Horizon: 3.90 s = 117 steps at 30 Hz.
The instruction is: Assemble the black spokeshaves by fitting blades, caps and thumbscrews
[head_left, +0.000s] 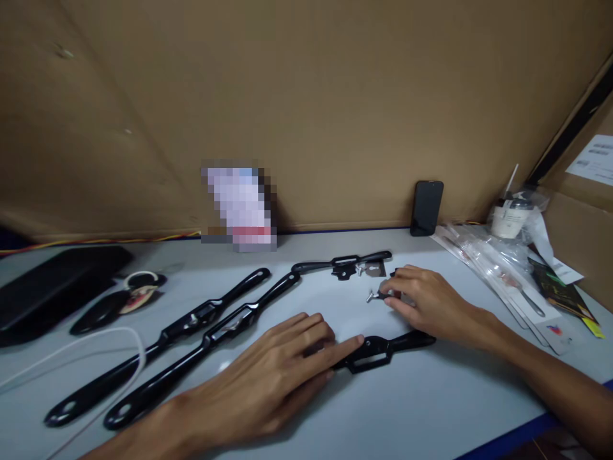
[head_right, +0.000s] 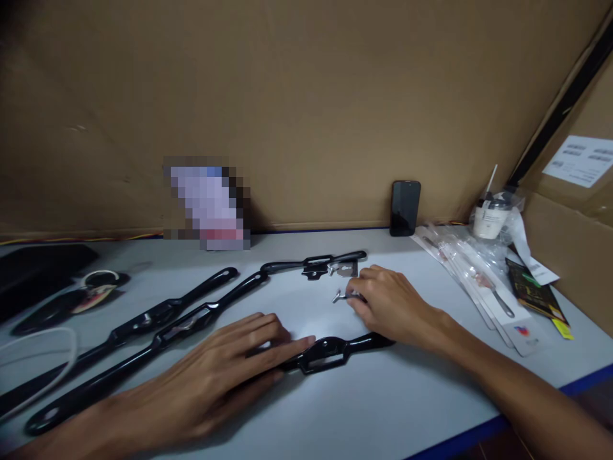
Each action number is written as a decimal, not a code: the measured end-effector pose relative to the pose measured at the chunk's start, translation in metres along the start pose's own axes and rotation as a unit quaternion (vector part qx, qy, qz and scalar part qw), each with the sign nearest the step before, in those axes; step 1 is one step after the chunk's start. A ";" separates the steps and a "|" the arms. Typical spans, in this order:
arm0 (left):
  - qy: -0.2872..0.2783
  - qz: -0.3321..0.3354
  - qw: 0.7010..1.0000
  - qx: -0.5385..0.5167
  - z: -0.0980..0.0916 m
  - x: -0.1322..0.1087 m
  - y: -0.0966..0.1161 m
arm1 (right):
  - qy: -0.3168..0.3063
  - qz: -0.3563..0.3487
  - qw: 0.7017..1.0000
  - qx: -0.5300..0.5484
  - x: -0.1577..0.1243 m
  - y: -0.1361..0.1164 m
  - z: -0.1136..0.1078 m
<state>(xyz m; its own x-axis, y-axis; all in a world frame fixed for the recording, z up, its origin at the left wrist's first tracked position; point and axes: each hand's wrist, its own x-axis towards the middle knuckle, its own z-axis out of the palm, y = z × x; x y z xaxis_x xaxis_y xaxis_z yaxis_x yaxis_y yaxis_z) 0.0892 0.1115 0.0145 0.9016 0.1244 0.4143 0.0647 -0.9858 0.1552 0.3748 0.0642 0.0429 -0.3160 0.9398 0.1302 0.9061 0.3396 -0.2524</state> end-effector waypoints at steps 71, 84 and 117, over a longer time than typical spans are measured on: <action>-0.030 -0.070 0.997 -0.027 0.007 -0.001 0.020 | -0.054 0.100 0.993 -0.040 0.000 0.019 -0.003; -0.025 -0.087 0.995 -0.043 0.010 -0.003 0.021 | -0.090 0.092 0.978 0.162 0.001 0.014 -0.022; -0.034 -0.108 0.993 0.011 0.012 0.000 0.021 | 0.022 0.132 0.904 0.406 0.006 -0.010 0.006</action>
<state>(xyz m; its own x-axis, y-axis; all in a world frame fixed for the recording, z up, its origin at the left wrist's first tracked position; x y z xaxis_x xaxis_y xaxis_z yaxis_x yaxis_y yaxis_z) 0.0954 0.0889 0.0066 0.8922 0.3269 0.3117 0.2688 -0.9389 0.2151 0.3616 0.0670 0.0408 -0.0904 0.9959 -0.0042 0.4381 0.0360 -0.8982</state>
